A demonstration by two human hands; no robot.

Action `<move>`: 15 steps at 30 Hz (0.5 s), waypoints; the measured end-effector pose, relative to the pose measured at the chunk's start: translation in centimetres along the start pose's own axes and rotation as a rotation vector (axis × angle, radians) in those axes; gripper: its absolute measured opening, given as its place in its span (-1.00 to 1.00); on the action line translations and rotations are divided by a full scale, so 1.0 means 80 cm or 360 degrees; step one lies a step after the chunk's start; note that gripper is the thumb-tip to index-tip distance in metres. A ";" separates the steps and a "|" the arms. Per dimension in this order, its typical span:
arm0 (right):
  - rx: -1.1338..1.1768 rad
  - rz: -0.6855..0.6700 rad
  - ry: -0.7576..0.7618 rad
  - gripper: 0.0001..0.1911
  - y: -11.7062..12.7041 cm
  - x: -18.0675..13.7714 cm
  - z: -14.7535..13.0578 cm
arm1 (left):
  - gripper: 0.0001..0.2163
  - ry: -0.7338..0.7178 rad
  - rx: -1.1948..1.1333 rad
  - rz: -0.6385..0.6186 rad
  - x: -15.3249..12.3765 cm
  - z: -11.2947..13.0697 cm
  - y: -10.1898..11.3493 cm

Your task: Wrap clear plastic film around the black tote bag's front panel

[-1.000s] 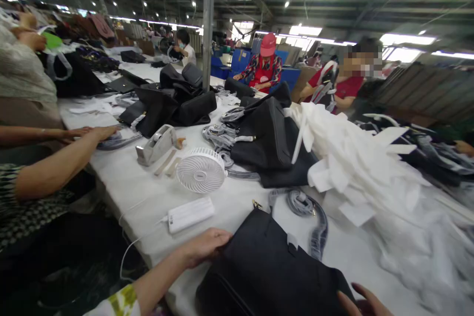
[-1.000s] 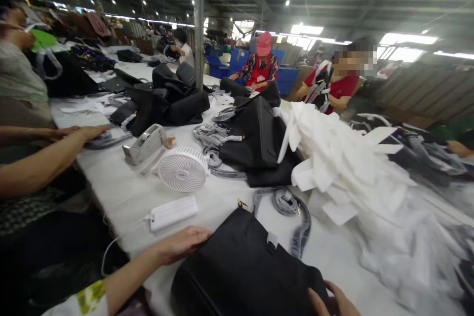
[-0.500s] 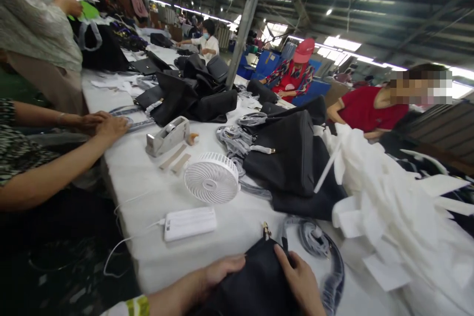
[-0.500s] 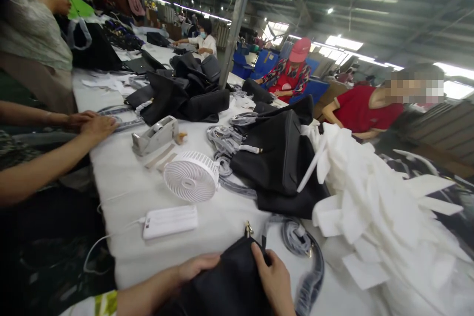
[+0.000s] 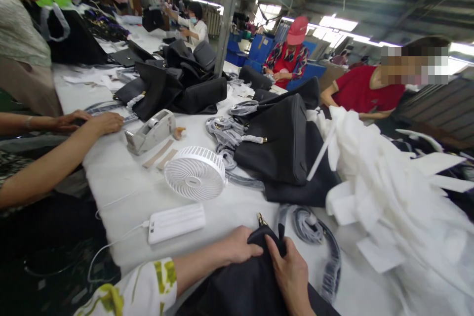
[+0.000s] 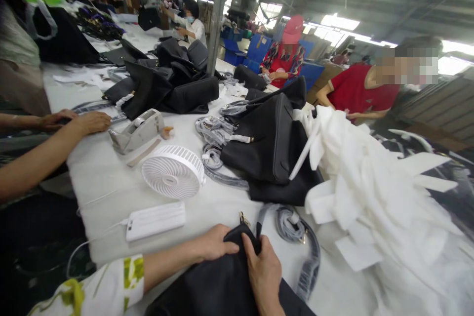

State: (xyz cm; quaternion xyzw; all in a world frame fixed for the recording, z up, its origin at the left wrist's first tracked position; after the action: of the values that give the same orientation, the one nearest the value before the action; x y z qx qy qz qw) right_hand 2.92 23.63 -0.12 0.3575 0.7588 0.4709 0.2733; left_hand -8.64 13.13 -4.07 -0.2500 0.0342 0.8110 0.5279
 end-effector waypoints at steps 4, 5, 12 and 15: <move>0.0191 -0.0112 0.0030 -0.51 -0.004 0.015 0.000 | -0.83 -0.0042 0.0169 0.0114 0.005 0.001 0.007; 0.0277 -0.0132 0.0035 -0.49 0.002 0.017 0.003 | -0.80 -0.0050 0.0209 0.0125 0.004 0.003 0.009; 0.1065 0.0086 -0.0628 -0.20 0.152 -0.099 0.126 | -0.28 -0.0070 0.0237 -0.0230 -0.060 0.024 0.029; 0.1886 0.0219 -0.1294 -0.20 0.191 -0.225 0.187 | 0.07 0.0393 -0.0264 -0.0549 -0.105 0.021 0.049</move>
State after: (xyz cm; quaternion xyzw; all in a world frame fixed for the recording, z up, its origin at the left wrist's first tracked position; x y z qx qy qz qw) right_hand 29.24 21.61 9.09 0.6397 0.7007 -0.1737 0.2639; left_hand -10.00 4.90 0.26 -0.3919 -0.0115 0.6720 0.6283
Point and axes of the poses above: each hand's wrist, its own x-axis towards the middle knuckle, its own y-axis out of the back of the hand, z = x × y, the point moved 1 cm from there along x, towards the middle knuckle, and after that the axes turned 5 degrees about -x, right-handed, at the moved point
